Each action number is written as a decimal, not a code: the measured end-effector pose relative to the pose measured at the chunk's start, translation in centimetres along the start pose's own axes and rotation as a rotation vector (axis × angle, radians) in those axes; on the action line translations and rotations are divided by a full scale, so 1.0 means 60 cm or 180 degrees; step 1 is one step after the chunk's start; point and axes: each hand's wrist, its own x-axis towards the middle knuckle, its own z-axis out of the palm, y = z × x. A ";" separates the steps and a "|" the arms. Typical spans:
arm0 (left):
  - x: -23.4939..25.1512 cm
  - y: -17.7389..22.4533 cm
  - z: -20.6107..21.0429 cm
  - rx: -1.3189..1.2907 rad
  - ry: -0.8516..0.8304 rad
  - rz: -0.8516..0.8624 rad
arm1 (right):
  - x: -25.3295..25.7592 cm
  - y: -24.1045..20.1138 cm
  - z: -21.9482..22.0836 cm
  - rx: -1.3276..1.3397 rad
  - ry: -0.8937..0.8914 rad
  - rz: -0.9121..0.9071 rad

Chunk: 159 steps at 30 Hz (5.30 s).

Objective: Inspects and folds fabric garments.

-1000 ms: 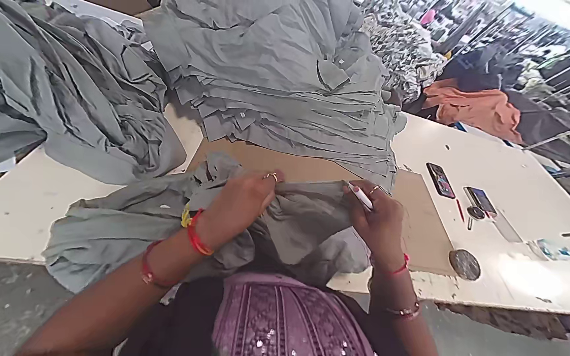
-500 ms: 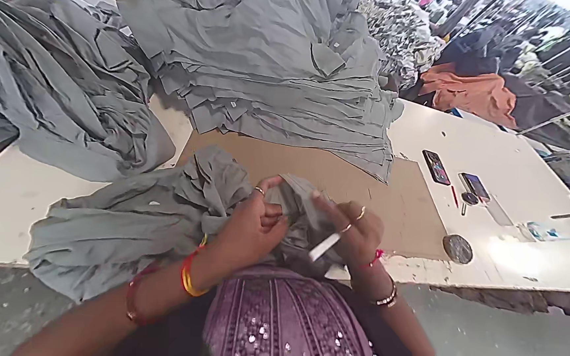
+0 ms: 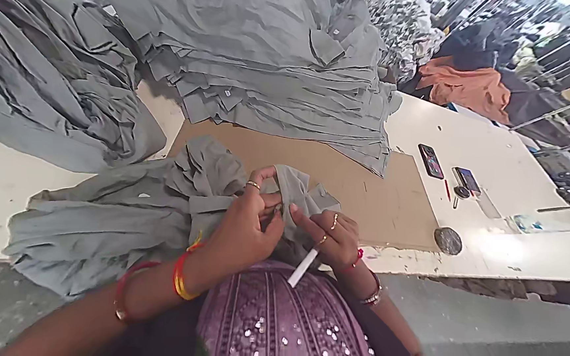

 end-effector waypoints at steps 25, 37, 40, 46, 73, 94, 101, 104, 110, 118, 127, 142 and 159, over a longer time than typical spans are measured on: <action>-0.003 -0.026 -0.012 0.2782 -0.0005 0.1438 | 0.020 0.008 0.001 0.1377 -0.0984 0.1482; 0.002 -0.029 -0.019 0.1546 0.0216 0.1481 | 0.027 0.013 -0.023 0.3256 0.0301 0.2526; 0.002 -0.032 -0.021 0.1491 0.0265 0.1657 | 0.031 0.002 -0.035 0.3163 0.0032 0.2269; 0.003 -0.028 -0.024 0.1831 0.0422 0.2026 | 0.025 -0.026 -0.034 0.2712 0.0003 0.1865; 0.104 -0.105 -0.022 -0.1965 0.1851 -0.2168 | -0.060 -0.008 0.129 0.0263 -0.1072 0.1630; 0.084 -0.026 -0.104 0.0319 -0.1992 0.1138 | 0.036 0.074 -0.032 0.2447 0.0210 0.2538; 0.070 -0.062 -0.106 0.1976 -0.1289 0.1539 | 0.001 0.095 -0.045 0.2897 0.0128 0.2141; 0.057 -0.048 -0.101 0.1033 -0.1306 0.1887 | 0.000 0.086 -0.037 0.3471 0.0525 0.2215; 0.019 -0.009 -0.065 0.1079 -0.1038 0.2357 | 0.024 0.043 -0.015 0.3921 -0.0106 0.2270; 0.001 -0.021 -0.044 0.1229 -0.0671 0.2058 | 0.029 0.018 0.009 0.3872 -0.1097 0.1672; 0.002 -0.017 -0.038 0.1376 -0.0489 0.2036 | 0.021 -0.002 0.027 0.4105 -0.1014 0.1683; 0.002 -0.034 -0.034 0.2686 0.0538 0.1528 | 0.018 0.003 0.018 0.0362 0.0052 0.0547; 0.002 -0.033 -0.021 0.1930 0.0438 0.1429 | 0.030 0.004 -0.022 0.2678 0.0370 0.2020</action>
